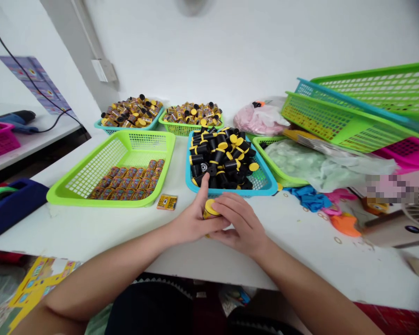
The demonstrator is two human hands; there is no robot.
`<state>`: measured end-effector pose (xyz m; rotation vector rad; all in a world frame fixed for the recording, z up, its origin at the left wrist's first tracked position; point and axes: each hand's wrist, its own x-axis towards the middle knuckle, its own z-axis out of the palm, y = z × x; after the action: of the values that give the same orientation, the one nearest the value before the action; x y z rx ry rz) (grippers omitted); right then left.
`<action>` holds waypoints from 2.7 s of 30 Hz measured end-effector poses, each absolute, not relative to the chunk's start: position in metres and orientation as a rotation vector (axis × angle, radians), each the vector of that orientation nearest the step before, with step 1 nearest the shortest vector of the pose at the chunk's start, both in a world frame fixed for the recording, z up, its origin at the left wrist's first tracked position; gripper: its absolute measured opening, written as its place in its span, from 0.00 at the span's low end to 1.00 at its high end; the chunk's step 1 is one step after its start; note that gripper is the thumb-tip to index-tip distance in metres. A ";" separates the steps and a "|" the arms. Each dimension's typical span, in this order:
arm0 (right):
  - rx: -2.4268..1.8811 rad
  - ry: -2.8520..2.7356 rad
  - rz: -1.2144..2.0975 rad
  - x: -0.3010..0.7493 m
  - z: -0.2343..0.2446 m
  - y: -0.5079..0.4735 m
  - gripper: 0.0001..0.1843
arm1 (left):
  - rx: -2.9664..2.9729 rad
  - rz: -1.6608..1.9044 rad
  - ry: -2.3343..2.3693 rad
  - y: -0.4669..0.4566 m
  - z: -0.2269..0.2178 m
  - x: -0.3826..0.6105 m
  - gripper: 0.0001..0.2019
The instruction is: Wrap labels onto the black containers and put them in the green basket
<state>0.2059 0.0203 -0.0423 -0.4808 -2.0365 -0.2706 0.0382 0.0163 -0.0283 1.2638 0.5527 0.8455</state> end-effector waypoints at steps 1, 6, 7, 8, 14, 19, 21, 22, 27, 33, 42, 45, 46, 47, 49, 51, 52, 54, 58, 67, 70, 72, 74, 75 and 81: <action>-0.461 -2.022 -0.255 0.206 -0.041 0.020 0.28 | 1.261 0.822 0.517 0.017 -0.028 0.037 0.58; -0.444 -2.069 -0.338 0.208 -0.035 0.018 0.27 | 1.357 0.828 0.545 0.017 -0.028 0.037 0.55; -0.447 -2.093 -0.379 0.209 -0.035 0.018 0.26 | 1.399 0.856 0.600 0.016 -0.029 0.039 0.56; -0.449 -2.113 -0.415 0.210 -0.035 0.019 0.25 | 1.442 0.890 0.662 0.015 -0.029 0.040 0.56; -0.370 -2.133 -0.396 0.212 -0.038 0.020 0.23 | 1.584 1.013 0.781 0.008 -0.025 0.044 0.56; -0.305 -2.083 -0.281 0.208 -0.037 0.018 0.25 | 1.503 0.855 0.488 0.012 -0.024 0.038 0.55; -0.313 -2.092 -0.312 0.208 -0.038 0.017 0.24 | 1.551 0.850 0.478 0.014 -0.026 0.037 0.56; -0.326 -2.102 -0.340 0.209 -0.038 0.017 0.23 | 1.596 0.874 0.511 0.015 -0.028 0.037 0.57; -0.348 -2.154 -0.445 0.214 -0.041 0.025 0.22 | 1.819 1.033 0.755 0.019 -0.031 0.041 0.55; -0.366 -2.051 -0.476 0.214 -0.045 0.037 0.24 | 1.827 1.071 0.931 0.024 -0.015 0.031 0.40; -0.438 -2.137 -0.119 0.212 -0.030 0.043 0.32 | 1.680 0.806 0.986 0.003 0.017 -0.011 0.26; -0.984 -2.001 -0.086 0.227 -0.018 0.080 0.19 | 1.891 0.802 1.282 0.022 0.034 -0.048 0.20; -1.200 -1.905 -0.088 0.233 -0.016 0.095 0.19 | 1.950 0.807 1.370 0.035 0.040 -0.061 0.19; -1.382 -1.839 -0.060 0.237 -0.016 0.110 0.19 | 1.998 0.808 1.463 0.050 0.045 -0.074 0.19; -1.531 -1.839 0.057 0.243 -0.020 0.133 0.13 | 2.069 0.776 1.666 0.086 0.053 -0.097 0.19; -1.532 -1.859 0.123 0.246 -0.025 0.143 0.10 | 2.051 0.641 1.863 0.122 0.056 -0.114 0.17; -1.514 -1.863 0.137 0.246 -0.027 0.143 0.10 | 2.024 0.573 1.936 0.138 0.055 -0.121 0.16; -1.493 -1.853 0.153 0.247 -0.029 0.138 0.13 | 1.971 0.446 2.050 0.164 0.050 -0.128 0.16; -1.385 -1.769 0.227 0.250 -0.027 0.121 0.16 | 1.913 0.203 2.170 0.186 0.030 -0.127 0.14; -1.028 -1.644 -0.183 0.249 -0.036 0.097 0.16 | 2.155 0.280 2.189 0.153 0.041 -0.101 0.21; -0.938 -1.716 -0.328 0.253 -0.045 0.093 0.14 | 2.494 0.437 1.871 0.098 0.028 -0.063 0.20; -0.943 -1.765 -0.353 0.255 -0.049 0.091 0.15 | 2.829 0.397 1.233 0.052 0.001 -0.032 0.20; -0.966 -1.784 -0.352 0.257 -0.052 0.089 0.15 | 2.939 0.238 1.103 0.008 -0.034 -0.005 0.21; -0.978 -1.784 -0.348 0.257 -0.052 0.088 0.14 | 2.947 0.160 1.147 -0.011 -0.051 0.005 0.24; -0.950 -1.805 -0.299 0.257 -0.051 0.086 0.14 | 3.160 0.126 1.183 -0.086 -0.100 0.007 0.24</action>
<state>0.2565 0.0857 -0.0506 -0.9501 -1.8053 -0.2988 0.0066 -0.0860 -0.1003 3.1602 1.1831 0.1265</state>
